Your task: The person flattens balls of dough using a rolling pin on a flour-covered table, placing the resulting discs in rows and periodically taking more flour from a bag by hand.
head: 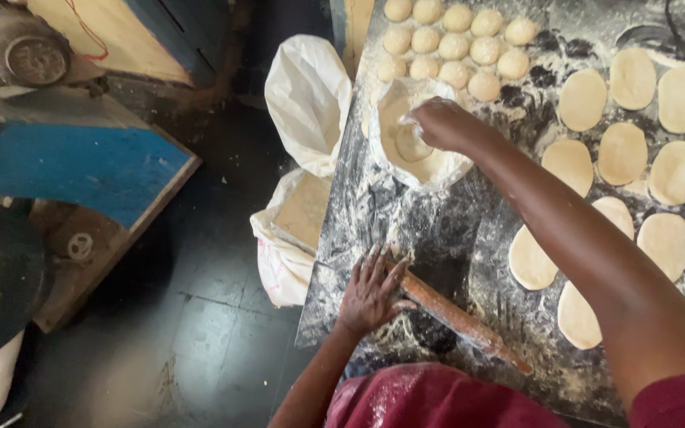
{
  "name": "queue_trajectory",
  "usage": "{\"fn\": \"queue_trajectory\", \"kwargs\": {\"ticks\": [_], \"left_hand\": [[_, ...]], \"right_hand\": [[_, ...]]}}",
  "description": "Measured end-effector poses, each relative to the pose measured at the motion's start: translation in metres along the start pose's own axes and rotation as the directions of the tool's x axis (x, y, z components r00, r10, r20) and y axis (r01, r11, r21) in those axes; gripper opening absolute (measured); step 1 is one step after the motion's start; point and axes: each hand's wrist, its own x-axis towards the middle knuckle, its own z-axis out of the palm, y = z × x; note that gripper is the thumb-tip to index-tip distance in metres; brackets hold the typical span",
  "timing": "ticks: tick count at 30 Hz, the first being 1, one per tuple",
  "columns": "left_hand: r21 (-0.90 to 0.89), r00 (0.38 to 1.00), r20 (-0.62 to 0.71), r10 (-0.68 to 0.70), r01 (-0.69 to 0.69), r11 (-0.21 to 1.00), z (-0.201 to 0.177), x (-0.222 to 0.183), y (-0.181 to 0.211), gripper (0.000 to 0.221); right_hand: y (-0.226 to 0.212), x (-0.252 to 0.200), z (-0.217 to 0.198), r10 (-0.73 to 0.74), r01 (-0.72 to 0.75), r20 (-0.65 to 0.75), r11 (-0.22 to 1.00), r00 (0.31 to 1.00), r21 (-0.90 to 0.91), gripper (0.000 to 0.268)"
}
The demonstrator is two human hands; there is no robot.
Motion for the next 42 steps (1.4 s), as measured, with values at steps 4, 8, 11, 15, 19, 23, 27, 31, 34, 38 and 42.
{"fn": "queue_trajectory", "kwargs": {"ticks": [4,8,11,15,19,23,27,31,34,38,42], "left_hand": [[0.078,0.999,0.049,-0.007,0.003,0.997,-0.001,-0.001,0.002,0.097],[0.007,0.998,0.050,-0.027,0.027,1.000,-0.003,0.000,0.002,0.096],[0.030,0.994,0.099,-0.038,0.035,0.999,-0.001,0.000,0.000,0.096],[0.075,0.991,0.130,-0.037,0.028,0.997,0.002,0.004,-0.001,0.099],[0.063,0.991,0.125,-0.046,0.038,0.997,0.003,0.003,-0.001,0.098],[0.104,0.983,0.175,-0.050,0.032,0.994,0.003,0.003,-0.001,0.098],[0.043,0.991,0.126,-0.052,0.047,0.998,0.001,0.003,0.001,0.097],[0.050,0.988,0.148,-0.049,0.042,0.998,0.003,0.001,0.000,0.099],[0.056,0.994,0.105,-0.042,0.036,0.998,0.004,0.003,-0.001,0.099],[0.163,0.997,0.074,-0.017,0.004,0.987,-0.003,-0.004,0.001,0.100],[-0.018,0.997,-0.053,0.058,-0.059,0.998,-0.009,-0.002,0.008,0.090]], "right_hand": [[-0.013,0.011,0.005,0.181,-0.222,0.327,0.971,0.927,0.092,0.057],[-0.045,-0.001,-0.039,0.319,-0.386,0.406,0.918,0.857,0.094,0.045],[-0.056,-0.021,-0.052,0.189,-0.190,0.013,0.977,0.982,0.095,0.046],[-0.059,-0.037,-0.042,0.164,-0.114,0.354,0.981,0.921,-0.159,0.023],[-0.052,-0.045,-0.028,0.222,-0.230,0.182,0.973,0.958,0.023,0.030],[-0.057,-0.034,-0.032,0.287,-0.300,0.364,0.954,0.886,-0.022,0.029],[-0.056,-0.024,-0.044,0.251,-0.273,0.177,0.956,0.952,0.109,0.044],[-0.061,-0.005,-0.027,0.396,-0.411,0.386,0.910,0.833,-0.048,0.066],[-0.063,-0.008,-0.027,0.438,-0.473,0.394,0.881,0.808,-0.010,0.053],[-0.085,-0.028,-0.048,0.459,-0.496,0.189,0.804,0.868,0.329,0.050],[-0.101,-0.091,-0.083,0.538,-0.194,-0.129,0.502,0.833,0.843,0.062]]}}
